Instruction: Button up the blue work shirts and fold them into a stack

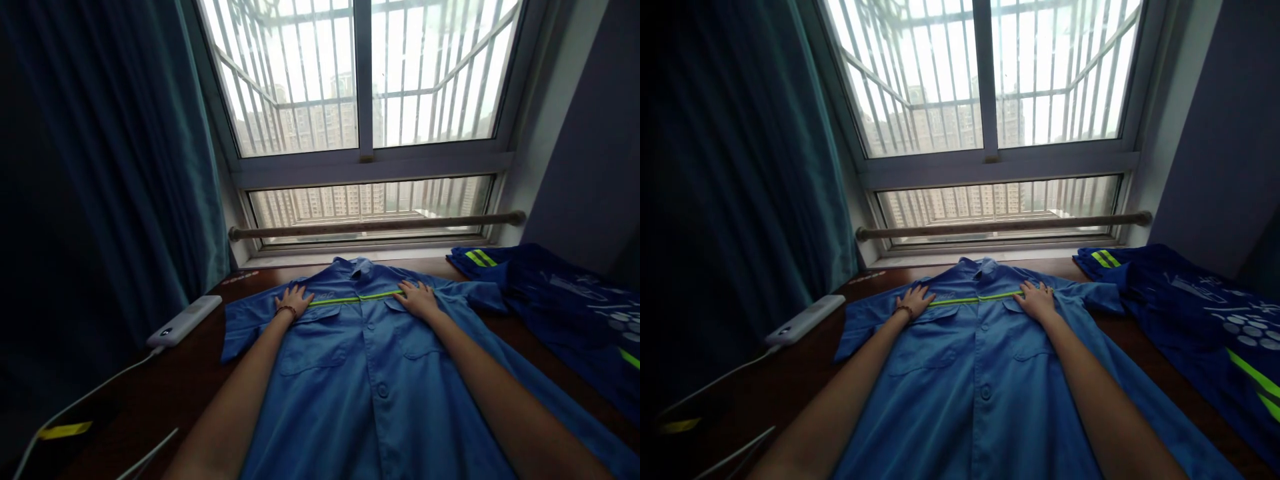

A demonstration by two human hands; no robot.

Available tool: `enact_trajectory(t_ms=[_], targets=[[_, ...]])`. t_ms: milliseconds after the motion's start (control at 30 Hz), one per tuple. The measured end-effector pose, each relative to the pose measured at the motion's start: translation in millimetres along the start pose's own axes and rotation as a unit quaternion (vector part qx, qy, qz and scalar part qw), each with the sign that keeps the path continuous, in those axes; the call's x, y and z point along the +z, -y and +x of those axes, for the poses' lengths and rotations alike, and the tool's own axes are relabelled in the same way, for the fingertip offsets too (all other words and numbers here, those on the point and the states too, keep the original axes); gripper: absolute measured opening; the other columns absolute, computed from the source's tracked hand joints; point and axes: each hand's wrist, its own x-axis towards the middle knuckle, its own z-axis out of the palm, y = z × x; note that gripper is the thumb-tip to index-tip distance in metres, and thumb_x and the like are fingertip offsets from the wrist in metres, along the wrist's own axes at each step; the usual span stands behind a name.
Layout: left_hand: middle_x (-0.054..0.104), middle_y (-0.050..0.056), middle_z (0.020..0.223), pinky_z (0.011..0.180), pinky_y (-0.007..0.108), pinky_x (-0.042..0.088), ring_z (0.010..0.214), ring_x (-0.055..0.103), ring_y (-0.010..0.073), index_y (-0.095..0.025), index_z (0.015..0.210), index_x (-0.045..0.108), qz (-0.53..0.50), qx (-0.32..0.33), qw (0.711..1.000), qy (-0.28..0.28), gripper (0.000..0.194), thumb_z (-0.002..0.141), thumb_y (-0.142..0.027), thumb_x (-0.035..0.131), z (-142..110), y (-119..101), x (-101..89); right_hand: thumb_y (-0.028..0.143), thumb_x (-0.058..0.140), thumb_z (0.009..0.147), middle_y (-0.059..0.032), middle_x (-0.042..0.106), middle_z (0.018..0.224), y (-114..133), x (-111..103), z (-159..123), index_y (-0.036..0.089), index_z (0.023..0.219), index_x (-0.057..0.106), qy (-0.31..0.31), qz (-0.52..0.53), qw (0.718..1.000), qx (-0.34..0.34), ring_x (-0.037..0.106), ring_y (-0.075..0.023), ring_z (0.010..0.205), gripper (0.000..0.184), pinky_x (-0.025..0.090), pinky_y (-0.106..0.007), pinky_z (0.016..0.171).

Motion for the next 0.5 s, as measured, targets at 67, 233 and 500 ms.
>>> enact_trajectory(t_ms=[67, 233, 500], targets=[[0.024, 0.005, 0.142, 0.095, 0.061, 0.016, 0.127, 0.018, 0.0339, -0.028, 0.131, 0.034, -0.005, -0.001, 1.0, -0.006, 0.067, 0.076, -0.065, 0.021, 0.7, -1.0, 0.6, 0.056, 0.03, 0.082, -0.0033, 0.041, 0.131, -0.5, -1.9, 0.2, 0.025, 0.122, 0.048, -0.026, 0.026, 0.999, -0.003, 0.032, -0.0318, 0.119, 0.054, 0.022, -0.047, 0.097], [0.025, 0.006, 0.141, 0.095, 0.06, 0.018, 0.127, 0.019, 0.0337, -0.026, 0.13, 0.035, -0.011, -0.001, 1.0, -0.003, 0.066, 0.077, -0.063, 0.021, 1.2, -4.2, -0.8, 0.044, 0.037, 0.083, -0.0102, 0.06, 0.108, -10.9, -7.5, 8.5, 0.014, 0.106, 0.059, -0.107, 0.194, 0.97, 0.098, 0.052, -0.0226, 0.101, 0.044, 0.036, -0.029, 0.088], [0.028, 0.006, 0.14, 0.095, 0.059, 0.02, 0.126, 0.021, 0.034, -0.025, 0.129, 0.037, -0.008, 0.006, 1.0, -0.012, 0.066, 0.077, -0.063, 0.02, 3.1, -3.4, 0.1, 0.022, 0.038, 0.077, -0.0141, 0.064, 0.095, -53.1, -22.9, 20.1, 0.009, 0.096, 0.064, -0.145, 0.213, 0.93, 0.261, 0.058, -0.0236, 0.091, 0.034, 0.042, -0.027, 0.078]])
